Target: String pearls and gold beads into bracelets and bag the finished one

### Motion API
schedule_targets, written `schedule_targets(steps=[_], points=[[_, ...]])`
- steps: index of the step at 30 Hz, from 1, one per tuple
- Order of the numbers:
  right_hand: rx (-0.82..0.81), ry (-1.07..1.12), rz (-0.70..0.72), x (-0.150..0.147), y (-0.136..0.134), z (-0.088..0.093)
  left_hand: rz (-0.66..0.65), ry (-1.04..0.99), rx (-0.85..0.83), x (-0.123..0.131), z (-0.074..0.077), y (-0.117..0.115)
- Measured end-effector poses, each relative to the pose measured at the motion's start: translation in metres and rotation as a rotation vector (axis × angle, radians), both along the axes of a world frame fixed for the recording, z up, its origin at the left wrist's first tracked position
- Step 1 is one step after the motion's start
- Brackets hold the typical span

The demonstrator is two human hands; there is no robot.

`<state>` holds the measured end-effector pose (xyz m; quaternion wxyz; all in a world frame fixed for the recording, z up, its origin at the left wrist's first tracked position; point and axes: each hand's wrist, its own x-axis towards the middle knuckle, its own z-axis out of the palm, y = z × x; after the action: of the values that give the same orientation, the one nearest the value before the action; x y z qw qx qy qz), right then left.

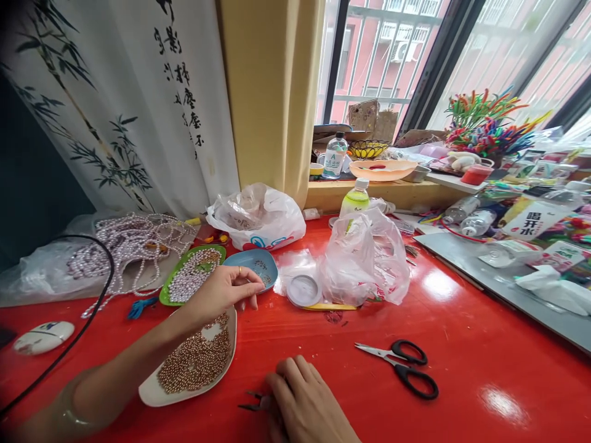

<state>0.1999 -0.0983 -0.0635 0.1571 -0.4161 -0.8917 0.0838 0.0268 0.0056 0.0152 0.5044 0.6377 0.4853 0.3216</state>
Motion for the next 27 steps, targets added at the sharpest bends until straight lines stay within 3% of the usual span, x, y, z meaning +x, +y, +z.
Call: schedule_targets(steps=[6, 8, 12, 16, 21, 27], points=[[0.001, 0.085, -0.025, 0.020, 0.001, 0.013, -0.009, -0.079, 0.048, 0.002, 0.010, -0.004], [0.045, 0.086, -0.164, 0.044, 0.008, 0.017, -0.003, -0.103, 0.054, 0.001, 0.012, -0.005], [-0.015, -0.102, -0.525, 0.103, 0.040, 0.028, 0.018, -0.146, 0.047, -0.001, 0.015, -0.005], [0.018, -0.192, -0.551, 0.137, 0.079, 0.034, 0.011, -0.161, 0.048, -0.002, 0.016, -0.007], [-0.011, -0.225, -0.533, 0.136, 0.109, 0.041, 0.014, -0.148, 0.056, -0.004, 0.013, -0.008], [-0.092, -0.332, -0.740, 0.123, 0.121, 0.032, 0.007, -0.164, 0.047, -0.006, 0.011, -0.006]])
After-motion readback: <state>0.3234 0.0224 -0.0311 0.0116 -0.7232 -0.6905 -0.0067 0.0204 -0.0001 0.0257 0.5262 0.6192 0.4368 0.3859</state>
